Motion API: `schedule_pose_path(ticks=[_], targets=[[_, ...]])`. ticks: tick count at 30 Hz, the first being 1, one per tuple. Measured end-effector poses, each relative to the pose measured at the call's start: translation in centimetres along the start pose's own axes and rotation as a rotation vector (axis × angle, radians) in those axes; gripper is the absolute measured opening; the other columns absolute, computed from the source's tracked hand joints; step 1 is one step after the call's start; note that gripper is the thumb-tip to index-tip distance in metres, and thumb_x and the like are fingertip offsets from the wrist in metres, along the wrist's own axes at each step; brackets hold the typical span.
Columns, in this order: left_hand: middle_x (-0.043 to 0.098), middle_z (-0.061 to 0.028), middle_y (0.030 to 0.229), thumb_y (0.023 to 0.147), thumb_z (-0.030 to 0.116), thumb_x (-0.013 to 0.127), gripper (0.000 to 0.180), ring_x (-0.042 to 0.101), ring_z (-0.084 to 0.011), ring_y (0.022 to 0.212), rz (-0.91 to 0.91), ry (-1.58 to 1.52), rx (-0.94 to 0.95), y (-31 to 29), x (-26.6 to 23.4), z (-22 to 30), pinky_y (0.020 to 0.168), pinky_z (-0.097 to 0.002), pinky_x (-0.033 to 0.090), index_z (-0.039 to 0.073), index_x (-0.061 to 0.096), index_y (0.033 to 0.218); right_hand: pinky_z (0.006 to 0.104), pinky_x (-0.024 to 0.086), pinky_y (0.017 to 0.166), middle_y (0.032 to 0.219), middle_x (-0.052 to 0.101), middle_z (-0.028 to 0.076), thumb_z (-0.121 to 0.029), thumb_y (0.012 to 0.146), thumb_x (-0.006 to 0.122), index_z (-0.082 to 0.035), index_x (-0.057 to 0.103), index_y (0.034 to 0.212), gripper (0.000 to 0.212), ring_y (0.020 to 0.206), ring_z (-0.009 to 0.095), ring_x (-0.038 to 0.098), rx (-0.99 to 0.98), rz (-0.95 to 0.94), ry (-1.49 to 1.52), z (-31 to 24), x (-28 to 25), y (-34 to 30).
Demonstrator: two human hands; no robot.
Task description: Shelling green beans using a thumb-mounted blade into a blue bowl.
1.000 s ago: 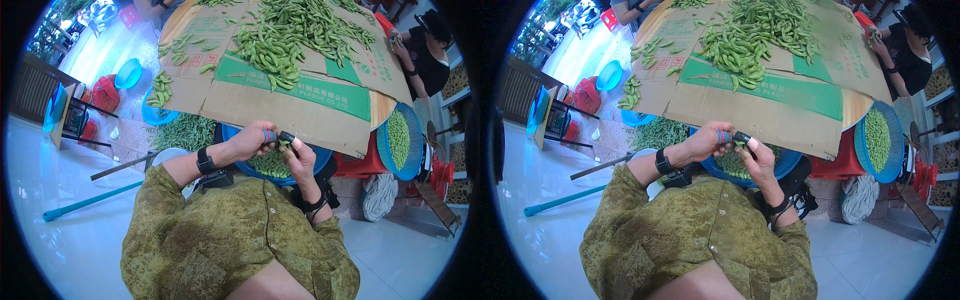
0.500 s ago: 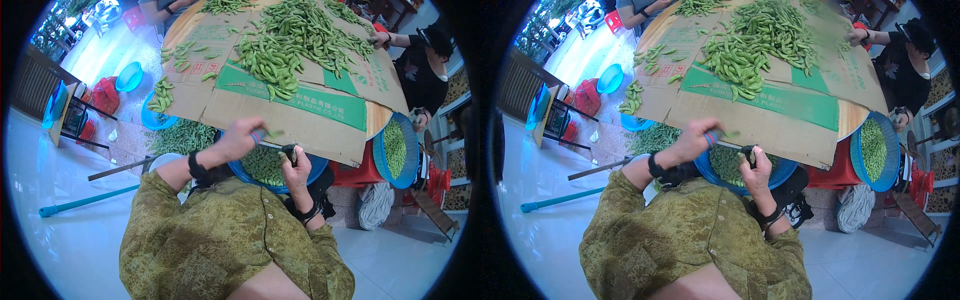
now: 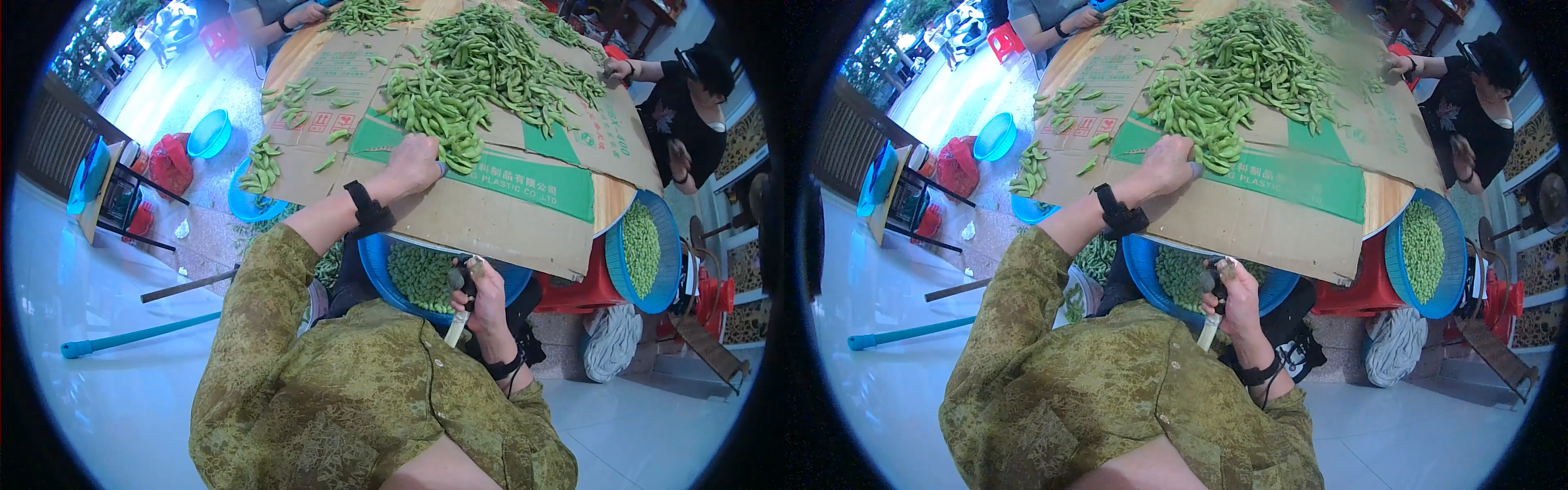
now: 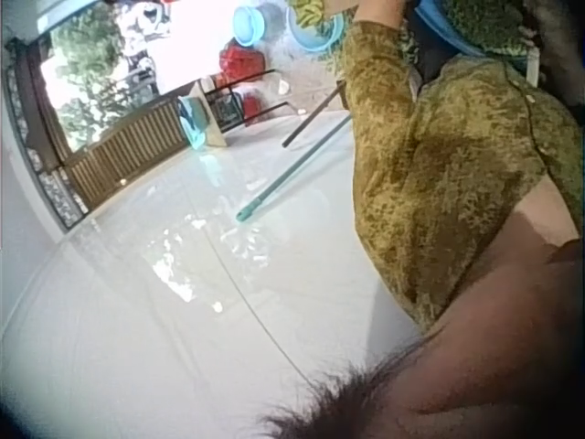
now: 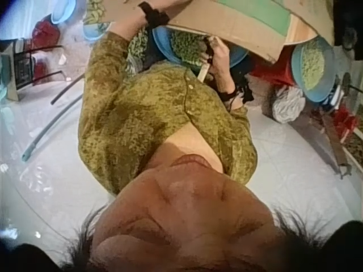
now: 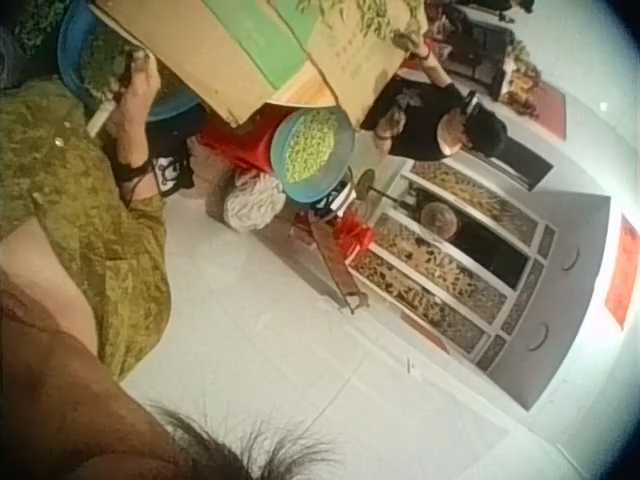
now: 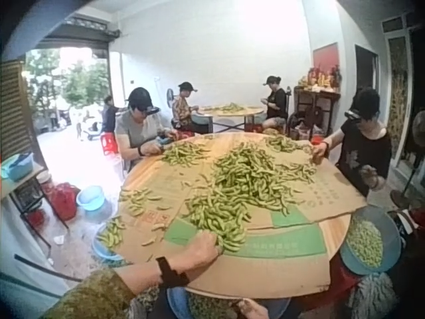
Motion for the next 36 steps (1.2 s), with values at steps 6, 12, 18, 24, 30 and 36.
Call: schedule_pose_path(ticks=[6, 12, 18, 24, 30, 36], targets=[[0.064, -0.0176, 0.084, 0.072, 0.017, 0.068, 0.024, 0.062, -0.0328, 0.078, -0.037, -0.241, 0.077, -1.9, -0.6, 0.3, 0.070, -0.0395, 0.049, -0.001, 0.062, 0.086, 0.0253, 0.037, 0.041, 0.073, 0.050, 0.005, -0.028, 0.099, 0.043, -0.001, 0.051, 0.112, 0.031, 0.049, 0.011, 0.041, -0.003, -0.043, 0.081, 1.2, 0.8, -0.4], [0.065, -0.0067, 0.080, 0.078, 0.013, 0.068, 0.022, 0.059, -0.0130, 0.076, -0.265, -0.898, -0.011, -8.1, 0.7, 2.3, 0.070, -0.0291, 0.047, -0.001, 0.065, 0.095, 0.0225, 0.035, 0.039, 0.072, 0.049, 0.005, -0.026, 0.098, 0.044, -0.001, 0.049, 0.110, 0.028, 0.049, 0.011, 0.043, -0.121, 0.006, -0.039, -0.3, 1.1, 0.2], [0.065, -0.0028, 0.084, 0.083, 0.003, 0.061, 0.012, 0.057, -0.0077, 0.080, -0.340, -1.022, 0.058, -11.2, 1.3, 4.6, 0.074, -0.0241, 0.047, -0.001, 0.065, 0.094, 0.0209, 0.034, 0.040, 0.073, 0.050, 0.002, -0.024, 0.099, 0.044, -0.004, 0.045, 0.125, 0.033, 0.049, 0.008, 0.043, -0.177, -0.058, -0.072, -2.2, 2.7, 0.7], [0.065, -0.0026, 0.083, 0.082, 0.002, 0.061, 0.012, 0.057, -0.0081, 0.079, -0.382, -1.020, -0.089, -12.0, 2.6, 3.8, 0.074, -0.0247, 0.048, -0.002, 0.065, 0.093, 0.0207, 0.034, 0.041, 0.072, 0.049, 0.002, -0.022, 0.099, 0.045, -0.004, 0.039, 0.135, 0.041, 0.049, 0.008, 0.042, -0.160, -0.097, -0.043, -1.5, 3.2, 0.5], [0.066, -0.0025, 0.082, 0.081, 0.002, 0.062, 0.011, 0.057, -0.0078, 0.078, -0.336, -1.053, -0.034, -12.4, 2.7, 3.9, 0.074, -0.0245, 0.048, -0.002, 0.066, 0.091, 0.0205, 0.033, 0.040, 0.072, 0.048, 0.001, -0.019, 0.098, 0.045, -0.003, 0.038, 0.137, 0.043, 0.048, 0.007, 0.040, -0.146, -0.114, -0.022, -1.3, 3.4, 0.4], [0.066, -0.0031, 0.084, 0.082, 0.004, 0.063, 0.012, 0.057, -0.0076, 0.079, -0.282, -1.009, -0.027, -12.5, 3.2, 3.2, 0.075, -0.0250, 0.048, -0.002, 0.066, 0.092, 0.0199, 0.032, 0.040, 0.070, 0.046, -0.001, -0.010, 0.096, 0.046, -0.001, 0.044, 0.132, 0.037, 0.048, 0.006, 0.038, -0.193, -0.049, -0.081, -1.3, 2.5, 0.8]])
Point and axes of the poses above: each hand's wrist, its own y-axis towards the middle knuckle, its own x-axis out of the palm, z = x × y, the point moved 10 cm from there along y, towards the middle knuckle
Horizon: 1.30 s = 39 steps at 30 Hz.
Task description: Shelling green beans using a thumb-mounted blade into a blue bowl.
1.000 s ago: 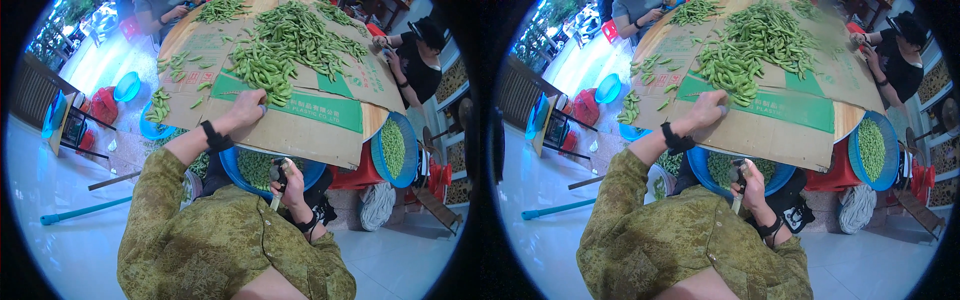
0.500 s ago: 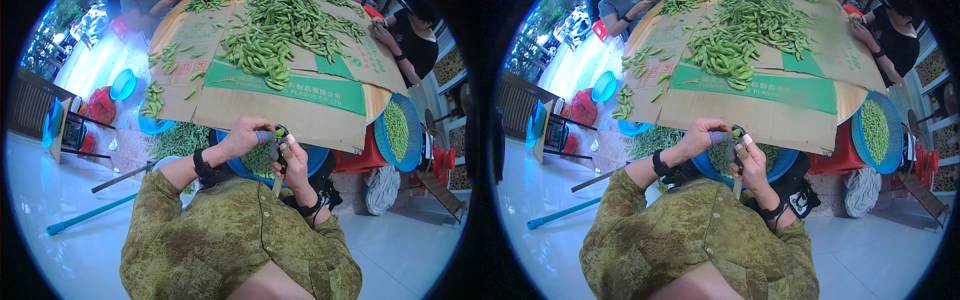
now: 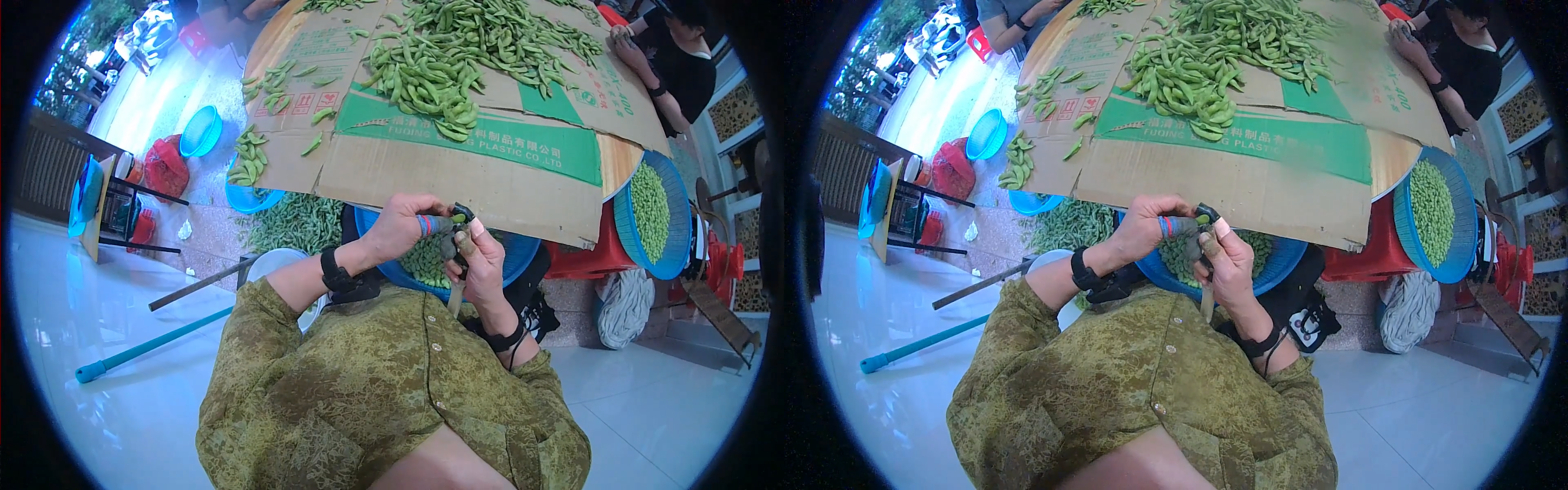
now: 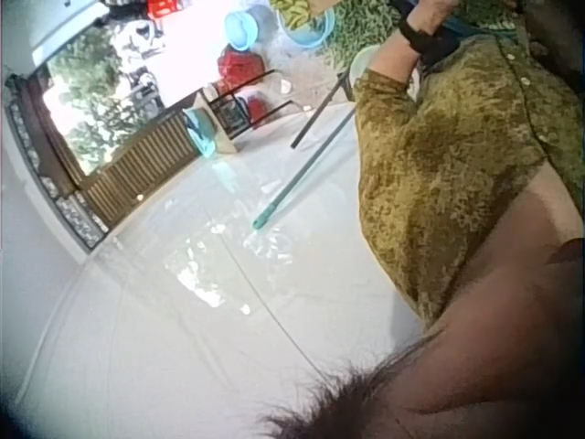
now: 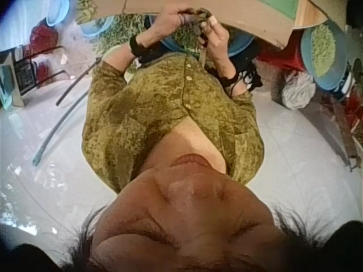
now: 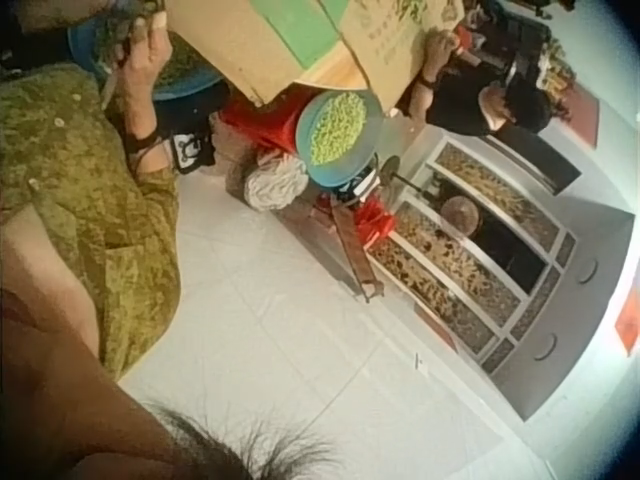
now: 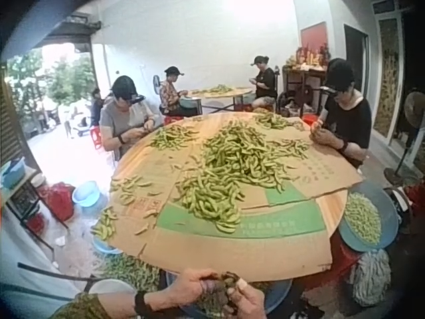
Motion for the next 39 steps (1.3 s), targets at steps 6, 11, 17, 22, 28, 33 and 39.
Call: schedule_pose_path(ticks=[6, 11, 17, 22, 28, 33, 39], targets=[[0.064, -0.0034, 0.082, 0.085, 0.006, 0.062, 0.011, 0.059, -0.0074, 0.071, -0.183, -0.599, -0.317, 0.1, 1.4, -2.7, 0.056, -0.0196, 0.044, 0.001, 0.064, 0.094, 0.0195, 0.031, 0.040, 0.072, 0.050, -0.001, -0.007, 0.095, 0.048, -0.001, 0.052, 0.124, 0.030, 0.047, 0.005, 0.038, -0.032, -0.015, -0.015, -0.4, -0.4, 0.0], [0.064, -0.0061, 0.081, 0.085, 0.006, 0.060, 0.010, 0.060, -0.0108, 0.069, -0.239, -0.693, -0.495, -0.5, 2.3, -4.3, 0.052, -0.0215, 0.042, 0.001, 0.062, 0.093, 0.0198, 0.032, 0.040, 0.075, 0.054, 0.002, -0.009, 0.096, 0.049, -0.002, 0.052, 0.125, 0.030, 0.046, 0.005, 0.039, -0.066, -0.029, -0.112, -0.7, -0.4, 0.0], [0.055, -0.0120, 0.073, 0.072, 0.001, 0.060, 0.025, 0.056, -0.0257, 0.061, -0.001, 0.655, 0.643, -1.7, 1.6, 7.0, 0.055, -0.0351, 0.047, -0.002, 0.059, 0.097, 0.0180, 0.030, 0.036, 0.083, 0.057, 0.003, -0.017, 0.094, 0.053, -0.008, 0.046, 0.132, 0.039, 0.044, 0.005, 0.034, 0.182, -0.039, 0.252, 0.7, -0.4, -0.1], [0.047, -0.0101, 0.071, 0.065, 0.000, 0.059, 0.034, 0.053, -0.0278, 0.059, -0.011, 1.066, 0.814, -3.0, 3.0, 7.6, 0.053, -0.0372, 0.046, -0.001, 0.059, 0.099, 0.0189, 0.033, 0.036, 0.076, 0.053, 0.003, -0.017, 0.093, 0.054, -0.009, 0.045, 0.132, 0.040, 0.045, 0.006, 0.039, 0.320, -0.116, 0.466, 2.1, 0.0, 0.1], [0.055, -0.0130, 0.074, 0.069, 0.000, 0.058, 0.031, 0.058, -0.0276, 0.064, -0.111, 0.870, 0.752, -1.8, 2.3, 7.1, 0.055, -0.0379, 0.048, 0.000, 0.060, 0.100, 0.0178, 0.032, 0.036, 0.076, 0.054, 0.003, -0.015, 0.093, 0.054, -0.009, 0.044, 0.132, 0.041, 0.045, 0.006, 0.038, 0.342, -0.121, 0.533, 1.7, 0.9, 0.1], [0.062, -0.0142, 0.073, 0.084, 0.014, 0.064, 0.016, 0.060, -0.0227, 0.061, -0.044, 0.353, 0.452, -0.1, 0.5, 5.3, 0.057, -0.0321, 0.047, 0.002, 0.065, 0.094, 0.0180, 0.031, 0.036, 0.078, 0.056, 0.004, -0.012, 0.094, 0.051, -0.006, 0.050, 0.126, 0.032, 0.046, 0.006, 0.040, 0.253, -0.035, 0.343, 0.6, 0.3, 0.2], [0.062, -0.0140, 0.073, 0.086, 0.014, 0.059, 0.018, 0.062, -0.0257, 0.064, -0.146, 0.070, -0.073, 0.0, 0.8, 0.4, 0.060, -0.0324, 0.048, -0.002, 0.064, 0.095, 0.0199, 0.035, 0.042, 0.081, 0.059, 0.004, -0.007, 0.092, 0.053, -0.001, 0.056, 0.113, 0.022, 0.049, 0.007, 0.045, 0.023, 0.025, -0.261, -0.8, -1.6, 0.2]])
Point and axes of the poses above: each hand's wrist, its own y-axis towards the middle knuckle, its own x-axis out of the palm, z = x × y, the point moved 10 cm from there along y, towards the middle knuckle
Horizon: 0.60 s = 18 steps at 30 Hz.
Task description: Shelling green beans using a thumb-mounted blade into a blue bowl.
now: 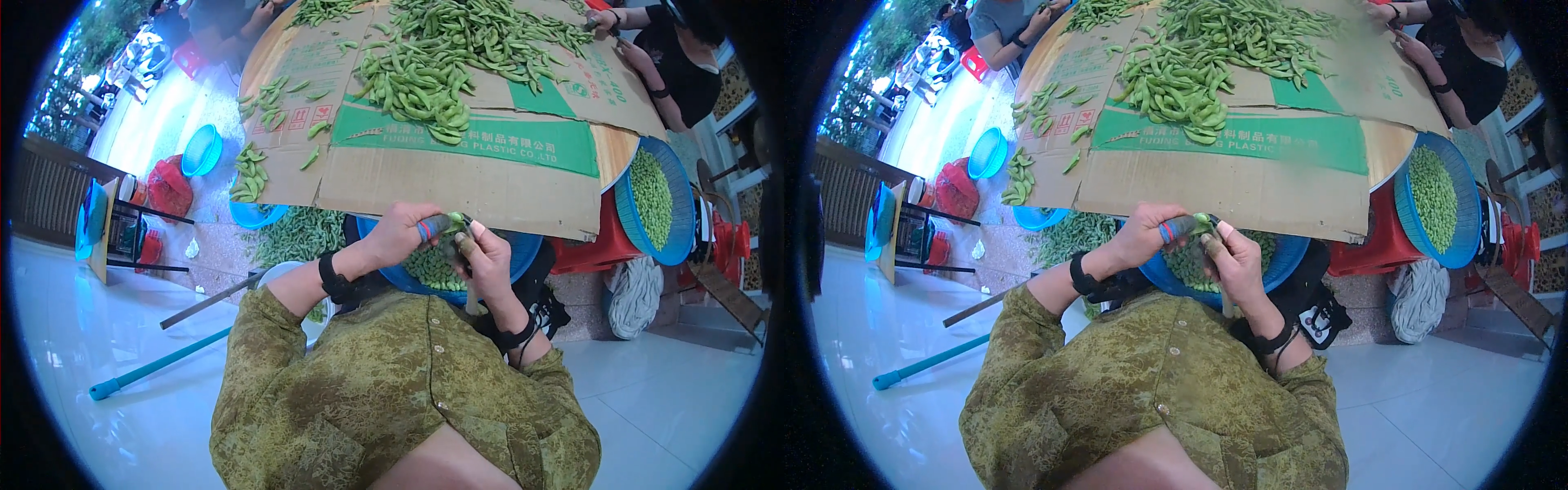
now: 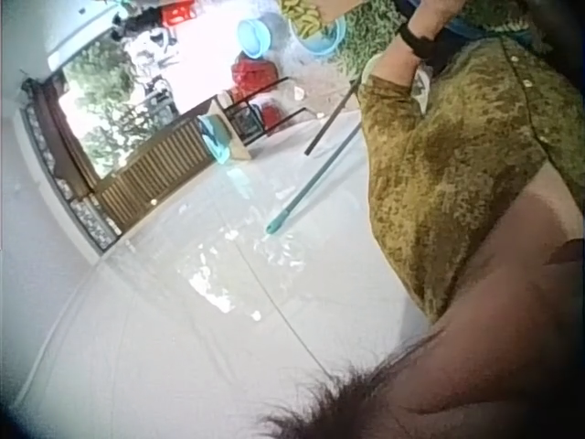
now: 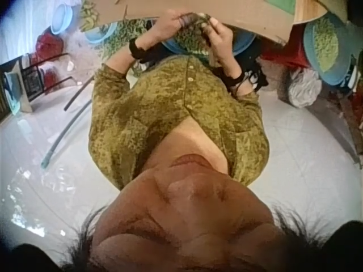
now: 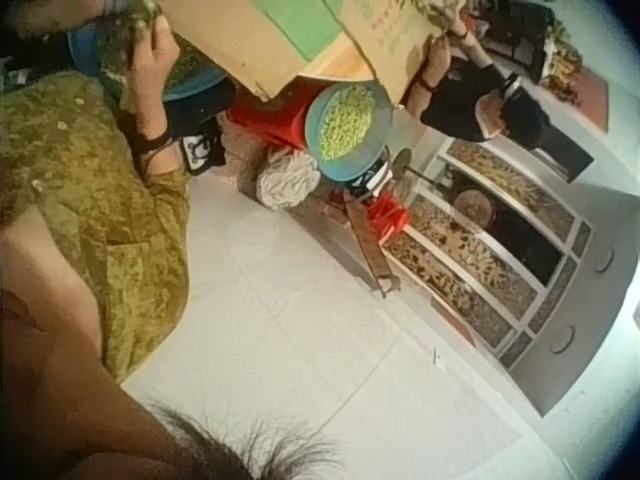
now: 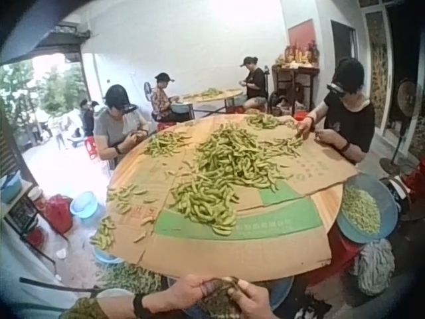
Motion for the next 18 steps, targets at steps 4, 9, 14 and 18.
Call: schedule_pose_path(ticks=[4, 9, 14, 18], targets=[[0.064, -0.0166, 0.079, 0.085, 0.009, 0.057, 0.017, 0.063, -0.0321, 0.072, 0.089, 0.371, 0.337, -1.0, 0.3, 3.1, 0.065, -0.0353, 0.049, -0.002, 0.062, 0.097, 0.0228, 0.044, 0.054, 0.079, 0.061, 0.005, -0.002, 0.084, 0.063, 0.003, 0.056, 0.108, 0.025, 0.059, 0.011, 0.054, -0.390, 0.227, -0.474, -2.9, -1.2, -0.5], [0.061, -0.0226, 0.088, 0.073, -0.005, 0.053, 0.030, 0.058, -0.0415, 0.088, -0.024, 0.443, 0.457, -2.0, 2.1, 4.3, 0.073, -0.0435, 0.047, -0.001, 0.057, 0.102, 0.0228, 0.042, 0.055, 0.075, 0.056, 0.003, 0.000, 0.080, 0.065, 0.001, 0.057, 0.110, 0.031, 0.060, 0.009, 0.050, -0.680, 0.255, -0.779, -5.2, 0.2, -1.6], [0.061, -0.0230, 0.090, 0.068, -0.010, 0.052, 0.036, 0.058, -0.0435, 0.089, -0.130, 0.434, 0.373, -2.1, 2.6, 3.8, 0.074, -0.0455, 0.047, -0.003, 0.054, 0.103, 0.0236, 0.043, 0.057, 0.074, 0.056, 0.006, 0.002, 0.078, 0.063, 0.001, 0.057, 0.107, 0.029, 0.063, 0.011, 0.051, -0.640, 0.248, -0.816, -4.6, -0.7, -1.6], [0.060, -0.0243, 0.090, 0.066, -0.011, 0.052, 0.046, 0.058, -0.0436, 0.088, -0.074, 0.415, 0.254, -2.3, 0.8, 2.0, 0.071, -0.0465, 0.046, -0.002, 0.046, 0.111, 0.0328, 0.045, 0.055, 0.074, 0.054, 0.014, 0.004, 0.070, 0.063, 0.002, 0.055, 0.099, 0.030, 0.060, 0.026, 0.056, -0.577, 0.218, -0.833, -5.7, -0.7, -1.7]])
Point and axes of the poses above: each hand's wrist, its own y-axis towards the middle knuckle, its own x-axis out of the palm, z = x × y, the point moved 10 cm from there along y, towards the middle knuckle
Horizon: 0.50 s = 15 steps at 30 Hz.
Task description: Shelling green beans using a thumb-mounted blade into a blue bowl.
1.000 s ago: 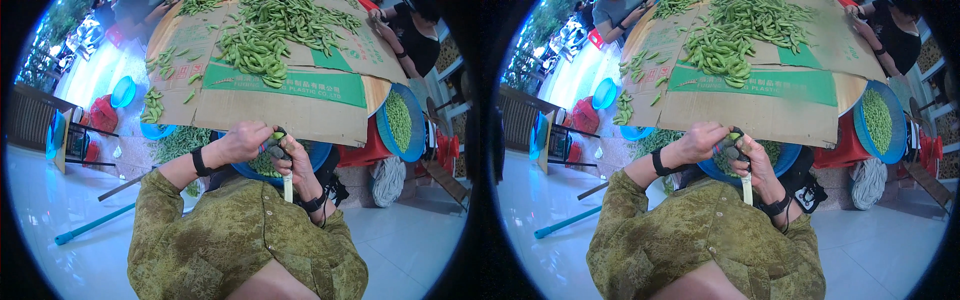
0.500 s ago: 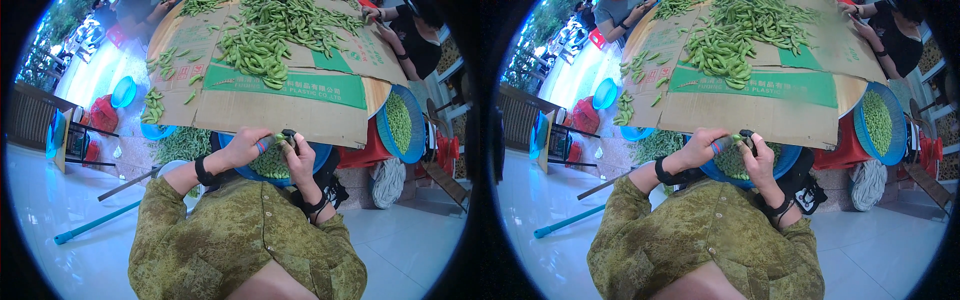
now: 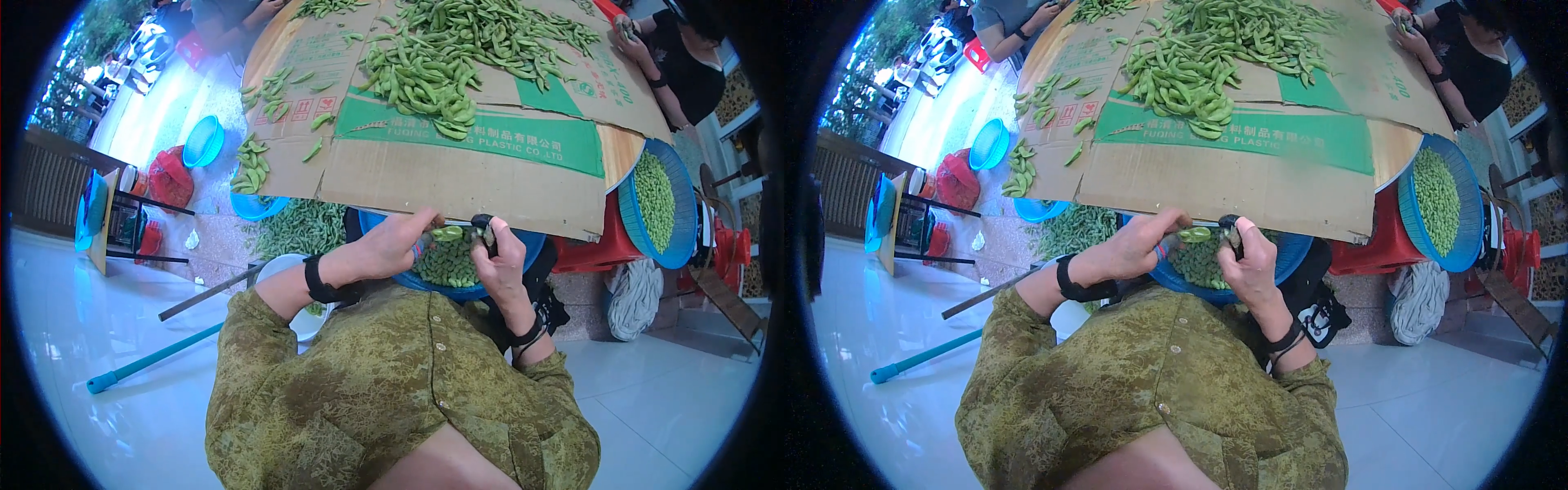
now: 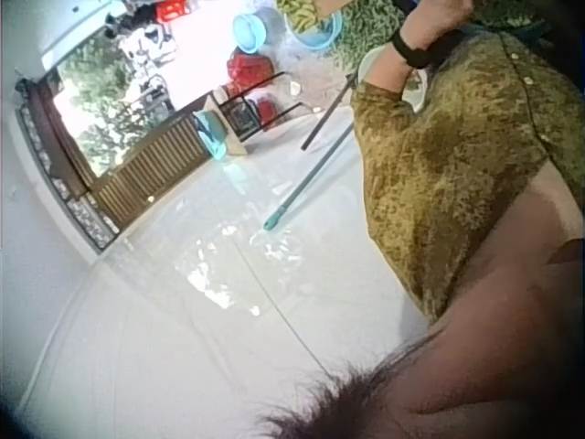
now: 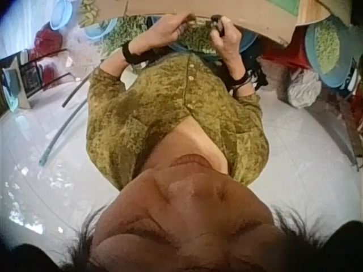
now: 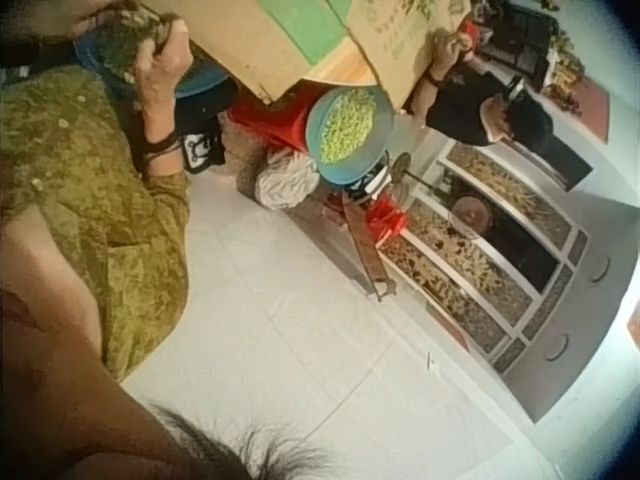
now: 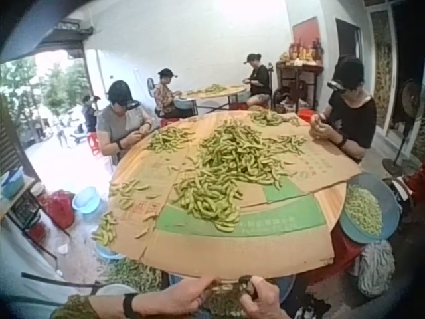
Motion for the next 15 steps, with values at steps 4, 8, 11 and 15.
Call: schedule_pose_path(ticks=[4, 8, 11, 15], targets=[[0.058, -0.0256, 0.085, 0.066, -0.010, 0.054, 0.049, 0.058, -0.0437, 0.085, -0.032, 0.210, 0.135, -0.3, 0.3, 1.0, 0.068, -0.0468, 0.046, -0.003, 0.040, 0.113, 0.0340, 0.042, 0.052, 0.070, 0.047, 0.013, 0.004, 0.067, 0.065, 0.001, 0.055, 0.094, 0.029, 0.057, 0.027, 0.052, -0.175, 0.011, -0.059, -2.8, -0.4, 0.6], [0.055, -0.0238, 0.084, 0.066, -0.008, 0.056, 0.048, 0.057, -0.0417, 0.082, -0.045, 0.344, 0.249, -0.4, 1.0, 3.1, 0.067, -0.0448, 0.046, -0.007, 0.039, 0.111, 0.0345, 0.041, 0.050, 0.069, 0.047, 0.012, 0.004, 0.066, 0.063, 0.001, 0.054, 0.088, 0.024, 0.055, 0.027, 0.051, -0.145, -0.103, -0.011, -2.1, 1.5, 0.1], [0.054, -0.0217, 0.085, 0.066, -0.008, 0.056, 0.047, 0.056, -0.0392, 0.081, -0.026, 0.390, 0.317, -0.4, 1.0, 4.1, 0.066, -0.0429, 0.046, -0.008, 0.040, 0.111, 0.0319, 0.037, 0.049, 0.067, 0.043, 0.011, 0.001, 0.070, 0.065, 0.001, 0.052, 0.084, 0.019, 0.054, 0.022, 0.044, -0.121, -0.142, 0.057, -1.1, 2.6, -0.4], [0.054, -0.0202, 0.086, 0.067, -0.006, 0.057, 0.049, 0.057, -0.0358, 0.079, 0.001, 0.412, 0.384, -0.6, 0.9, 4.2, 0.065, -0.0406, 0.047, -0.009, 0.041, 0.112, 0.0344, 0.042, 0.049, 0.068, 0.050, 0.014, 0.002, 0.068, 0.061, 0.001, 0.053, 0.086, 0.019, 0.055, 0.029, 0.052, -0.138, -0.189, 0.066, -0.9, 3.4, -0.6]])
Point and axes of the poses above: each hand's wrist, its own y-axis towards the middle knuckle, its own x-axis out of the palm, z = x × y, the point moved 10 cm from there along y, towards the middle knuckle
